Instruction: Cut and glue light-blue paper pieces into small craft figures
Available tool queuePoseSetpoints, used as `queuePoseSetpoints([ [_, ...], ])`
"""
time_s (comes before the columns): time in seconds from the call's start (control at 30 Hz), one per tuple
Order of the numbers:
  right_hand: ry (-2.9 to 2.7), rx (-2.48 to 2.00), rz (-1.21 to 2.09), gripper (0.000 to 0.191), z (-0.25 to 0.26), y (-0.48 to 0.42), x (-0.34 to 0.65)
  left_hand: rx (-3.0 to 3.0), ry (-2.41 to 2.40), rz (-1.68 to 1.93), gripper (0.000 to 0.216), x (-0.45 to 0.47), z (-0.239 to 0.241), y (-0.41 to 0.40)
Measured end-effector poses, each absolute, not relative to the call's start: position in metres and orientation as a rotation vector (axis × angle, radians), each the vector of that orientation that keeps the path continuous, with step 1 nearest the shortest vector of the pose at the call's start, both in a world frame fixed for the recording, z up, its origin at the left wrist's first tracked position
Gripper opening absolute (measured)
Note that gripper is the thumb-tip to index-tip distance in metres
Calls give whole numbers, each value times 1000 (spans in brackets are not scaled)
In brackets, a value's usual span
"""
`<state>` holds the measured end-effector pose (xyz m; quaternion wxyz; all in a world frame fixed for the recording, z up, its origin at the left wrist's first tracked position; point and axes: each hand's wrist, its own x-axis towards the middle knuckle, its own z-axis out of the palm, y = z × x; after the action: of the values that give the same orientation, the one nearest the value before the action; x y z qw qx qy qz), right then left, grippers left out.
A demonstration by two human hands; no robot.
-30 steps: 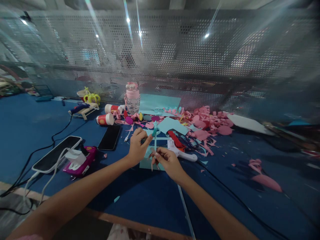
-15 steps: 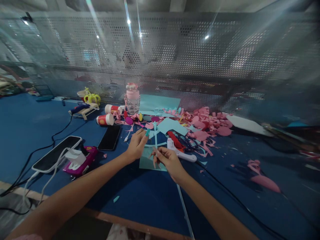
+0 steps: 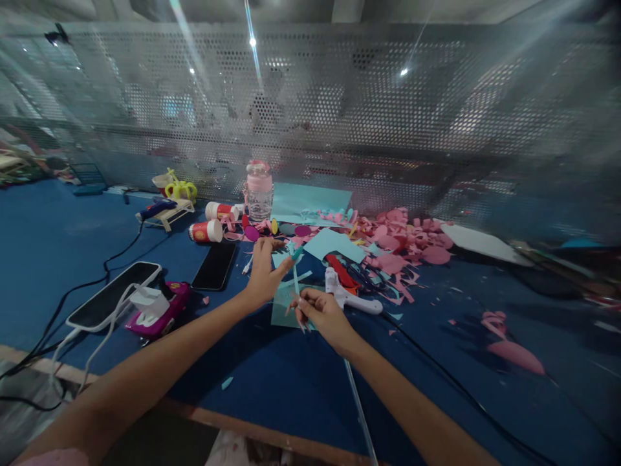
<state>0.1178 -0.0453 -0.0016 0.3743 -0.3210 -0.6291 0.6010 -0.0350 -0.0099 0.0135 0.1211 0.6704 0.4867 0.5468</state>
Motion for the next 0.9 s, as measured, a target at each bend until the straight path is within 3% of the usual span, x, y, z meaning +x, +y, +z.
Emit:
queuePoseSetpoints([
  [0.2,-1634,-827,1506,30,-4,-42,121,1946,1329,1678,31,-41,9,-6],
  [0.33,-1493,-873,1503,33,-4,-39,120,1521,1174,1924,35,-45,6,2],
  [0.57,-1367,-943,1404,32,1,-37,122,1391,857,1456,43,-27,-4,-1],
  [0.9,-1370,-924,1415,33,-4,-37,118,1267,781,1293,42,-18,1,-8],
])
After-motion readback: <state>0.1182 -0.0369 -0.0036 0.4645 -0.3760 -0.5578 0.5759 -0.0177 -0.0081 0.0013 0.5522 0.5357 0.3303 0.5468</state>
